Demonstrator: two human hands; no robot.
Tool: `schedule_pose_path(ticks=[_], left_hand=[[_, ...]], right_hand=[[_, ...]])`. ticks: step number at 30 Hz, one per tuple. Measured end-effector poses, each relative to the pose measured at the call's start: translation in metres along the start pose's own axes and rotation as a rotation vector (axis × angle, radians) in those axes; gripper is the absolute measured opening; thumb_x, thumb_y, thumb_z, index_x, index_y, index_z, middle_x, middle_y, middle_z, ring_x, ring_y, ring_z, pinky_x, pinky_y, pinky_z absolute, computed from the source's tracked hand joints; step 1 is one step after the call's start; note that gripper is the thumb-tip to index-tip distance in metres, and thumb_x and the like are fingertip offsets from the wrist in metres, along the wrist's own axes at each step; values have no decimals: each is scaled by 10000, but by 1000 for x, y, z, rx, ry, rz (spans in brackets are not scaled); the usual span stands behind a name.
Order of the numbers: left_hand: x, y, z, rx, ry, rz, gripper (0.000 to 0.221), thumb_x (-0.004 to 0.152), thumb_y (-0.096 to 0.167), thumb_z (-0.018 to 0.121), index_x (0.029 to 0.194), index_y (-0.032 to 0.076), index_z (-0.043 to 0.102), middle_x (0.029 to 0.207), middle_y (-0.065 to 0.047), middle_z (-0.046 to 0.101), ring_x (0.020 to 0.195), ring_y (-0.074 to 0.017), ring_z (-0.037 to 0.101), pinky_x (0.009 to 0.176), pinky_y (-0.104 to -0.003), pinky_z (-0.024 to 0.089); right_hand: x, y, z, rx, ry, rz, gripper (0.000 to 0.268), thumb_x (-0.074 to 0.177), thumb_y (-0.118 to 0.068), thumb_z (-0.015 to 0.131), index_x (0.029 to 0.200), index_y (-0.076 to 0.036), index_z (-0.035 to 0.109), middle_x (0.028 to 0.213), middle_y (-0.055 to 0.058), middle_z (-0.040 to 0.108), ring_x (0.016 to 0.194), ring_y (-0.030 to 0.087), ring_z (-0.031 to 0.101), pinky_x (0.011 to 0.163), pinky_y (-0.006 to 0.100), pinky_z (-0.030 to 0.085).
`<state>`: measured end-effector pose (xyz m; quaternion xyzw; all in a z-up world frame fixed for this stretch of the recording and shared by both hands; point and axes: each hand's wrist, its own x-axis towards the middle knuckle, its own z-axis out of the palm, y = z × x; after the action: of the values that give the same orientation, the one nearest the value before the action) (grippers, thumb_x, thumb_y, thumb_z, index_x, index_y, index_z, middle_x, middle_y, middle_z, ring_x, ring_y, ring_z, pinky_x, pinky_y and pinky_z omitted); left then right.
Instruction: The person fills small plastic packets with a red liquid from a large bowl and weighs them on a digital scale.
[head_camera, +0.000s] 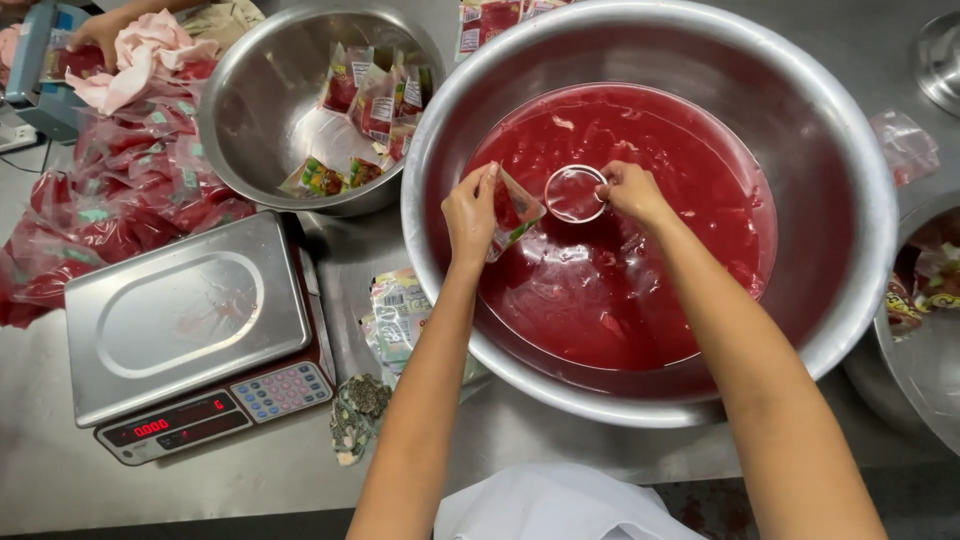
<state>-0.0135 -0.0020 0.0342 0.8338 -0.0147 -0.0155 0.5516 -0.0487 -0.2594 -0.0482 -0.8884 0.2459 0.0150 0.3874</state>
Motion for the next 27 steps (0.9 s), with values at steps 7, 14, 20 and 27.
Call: schedule_pose_path(ticks=[7,14,20,27], left_hand=[[7,-17,10,150,-55,43,311,989,413,529,1076,216,753,875,-51,754,887,-265,714,838,-386,589],[10,-27,21,243,-147,73,370,961,481,501,846,244,762,777,-57,729,876,-335,695,786,-433,574],[19,-50,40,201,-179,44,360,961,452,521,834,213,759,798,-101,731,882,-351,700,771,-439,572],[-1,-26,18,85,-198,209,534,1030,336,482,560,144,317,501,57,295,488,-99,259,504,-341,223]], right_hand=[[-18,-34,-44,-61,-58,-124,242,831,-209,696,1064,-149,728,828,82,718,821,287,702,748,435,538],[-52,-101,-86,15,-57,-202,234,837,-146,702,1063,-86,714,806,108,689,689,246,676,590,363,578],[-70,-138,-98,-256,-52,-310,236,886,-176,655,1108,-118,713,899,93,726,906,338,687,779,482,546],[-103,-155,-91,-266,113,-678,121,902,42,492,1005,5,545,685,163,615,599,322,585,504,448,412]])
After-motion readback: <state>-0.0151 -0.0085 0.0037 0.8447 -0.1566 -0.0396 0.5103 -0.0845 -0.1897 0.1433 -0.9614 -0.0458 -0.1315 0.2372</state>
